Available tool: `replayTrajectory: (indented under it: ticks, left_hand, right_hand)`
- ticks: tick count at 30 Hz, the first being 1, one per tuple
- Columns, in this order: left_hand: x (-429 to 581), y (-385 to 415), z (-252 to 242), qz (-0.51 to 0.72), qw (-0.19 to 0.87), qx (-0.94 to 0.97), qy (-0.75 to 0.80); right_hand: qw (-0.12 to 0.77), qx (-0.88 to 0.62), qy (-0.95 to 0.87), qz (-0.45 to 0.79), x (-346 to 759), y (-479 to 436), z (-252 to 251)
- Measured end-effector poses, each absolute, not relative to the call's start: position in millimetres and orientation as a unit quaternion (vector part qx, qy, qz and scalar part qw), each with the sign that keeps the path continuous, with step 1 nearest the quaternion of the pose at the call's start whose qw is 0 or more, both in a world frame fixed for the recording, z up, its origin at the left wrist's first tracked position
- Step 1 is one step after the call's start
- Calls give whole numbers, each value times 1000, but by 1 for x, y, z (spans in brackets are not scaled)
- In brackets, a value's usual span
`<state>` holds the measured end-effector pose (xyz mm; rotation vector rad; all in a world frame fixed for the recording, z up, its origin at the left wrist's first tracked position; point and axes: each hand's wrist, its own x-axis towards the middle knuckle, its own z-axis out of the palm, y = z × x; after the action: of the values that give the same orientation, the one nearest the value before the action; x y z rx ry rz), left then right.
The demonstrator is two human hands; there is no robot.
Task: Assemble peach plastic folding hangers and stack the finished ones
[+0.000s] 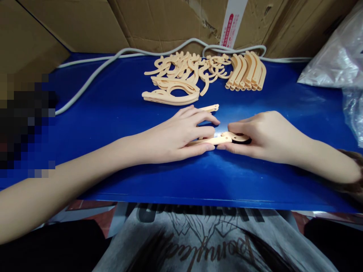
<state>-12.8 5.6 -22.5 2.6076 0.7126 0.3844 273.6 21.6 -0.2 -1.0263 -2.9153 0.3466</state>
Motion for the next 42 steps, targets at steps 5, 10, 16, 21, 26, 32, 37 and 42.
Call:
replayTrajectory:
  ticks: [5,10,16,21,26,32,37,42]
  left_hand:
    - [-13,5,-22,138,205,935,255]
    - [-13,5,-22,134,207,934,257]
    - [-12,5,-21,132,201,936,257]
    - [-12,4,-23,135,188,939,255]
    - [-12,3,-24,138,176,942,251]
    - [-11,4,-24,145,161,946,242]
    - [-12,4,-23,144,152,947,242]
    - [-12,4,-24,133,134,952,240]
  right_hand:
    - [-2,-337,-935,106,274,21,0]
    - [-9,-329,-939,100,275,22,-2]
    - [-30,-351,-931,98,272,22,-1]
    - [-18,-341,-934,102,272,22,1]
    - [-5,-322,-940,108,273,23,-2]
    - [-16,-318,-944,89,274,23,-3]
    - [-9,-317,-945,81,273,22,-3]
    - [-14,-320,-944,75,271,22,-3]
